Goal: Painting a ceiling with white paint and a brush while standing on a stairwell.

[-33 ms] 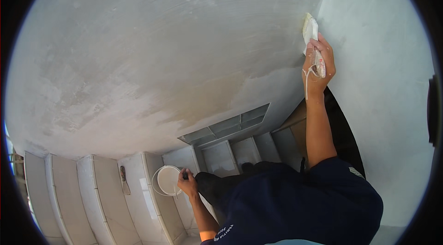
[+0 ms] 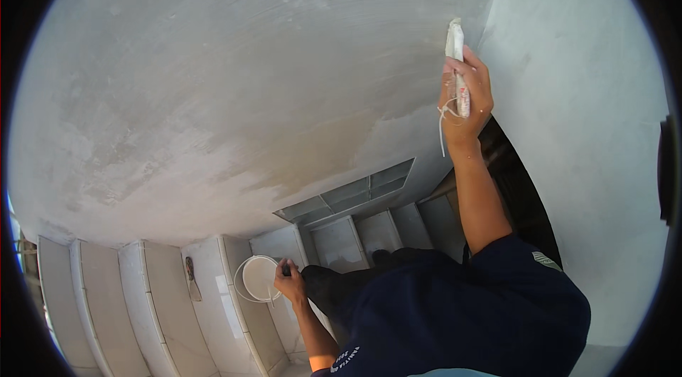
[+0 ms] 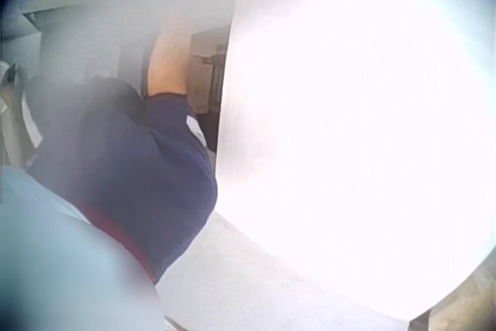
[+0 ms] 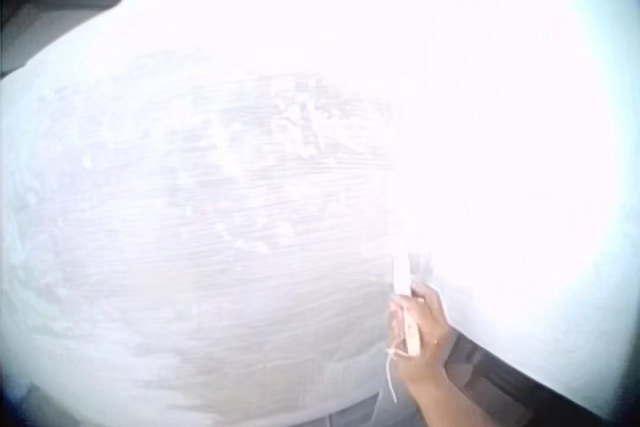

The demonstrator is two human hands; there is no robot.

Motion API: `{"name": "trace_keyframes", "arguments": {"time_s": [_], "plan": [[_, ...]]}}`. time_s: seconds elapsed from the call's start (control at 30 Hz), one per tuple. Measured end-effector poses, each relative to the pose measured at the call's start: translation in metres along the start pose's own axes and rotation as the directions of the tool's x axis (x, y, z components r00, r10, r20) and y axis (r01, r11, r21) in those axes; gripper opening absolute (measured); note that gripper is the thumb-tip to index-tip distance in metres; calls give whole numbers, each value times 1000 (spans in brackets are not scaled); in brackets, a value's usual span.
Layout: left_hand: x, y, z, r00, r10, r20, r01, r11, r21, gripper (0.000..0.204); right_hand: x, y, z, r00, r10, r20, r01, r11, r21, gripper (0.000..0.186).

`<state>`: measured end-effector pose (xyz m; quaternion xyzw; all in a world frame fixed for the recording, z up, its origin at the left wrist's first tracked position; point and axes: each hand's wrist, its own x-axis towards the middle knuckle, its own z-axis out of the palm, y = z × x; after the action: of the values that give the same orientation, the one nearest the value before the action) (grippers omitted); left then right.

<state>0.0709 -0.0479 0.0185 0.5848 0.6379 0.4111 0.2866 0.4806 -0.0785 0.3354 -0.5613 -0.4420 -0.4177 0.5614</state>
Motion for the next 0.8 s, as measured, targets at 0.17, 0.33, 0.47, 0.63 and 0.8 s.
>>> {"name": "trace_keyframes", "arguments": {"time_s": [0.17, 0.33, 0.47, 0.63, 0.8], "plan": [[-24, -7, 26, 993, -118, 20, 120, 989, -88, 28, -67, -150, 72, 957, -201, 211, 71, 862, 502, 19], [-18, 8, 48, 998, -32, 59, 38, 993, -113, 26, -99, -208, 124, 848, -366, 384, -158, 517, 841, 25], [-4, 10, 48, 998, -11, 65, 18, 993, -113, 26, -88, -122, 118, 883, -234, 407, -214, 572, 792, 25], [1, -25, 16, 997, -71, 41, 75, 993, -92, 27, -71, 8, -3, 973, -83, 214, 2, 935, 355, 12], [7, -52, 11, 989, -137, 46, 141, 986, -84, 28, -89, 22, -7, 996, 14, 92, -7, 998, -67, 14]]}}
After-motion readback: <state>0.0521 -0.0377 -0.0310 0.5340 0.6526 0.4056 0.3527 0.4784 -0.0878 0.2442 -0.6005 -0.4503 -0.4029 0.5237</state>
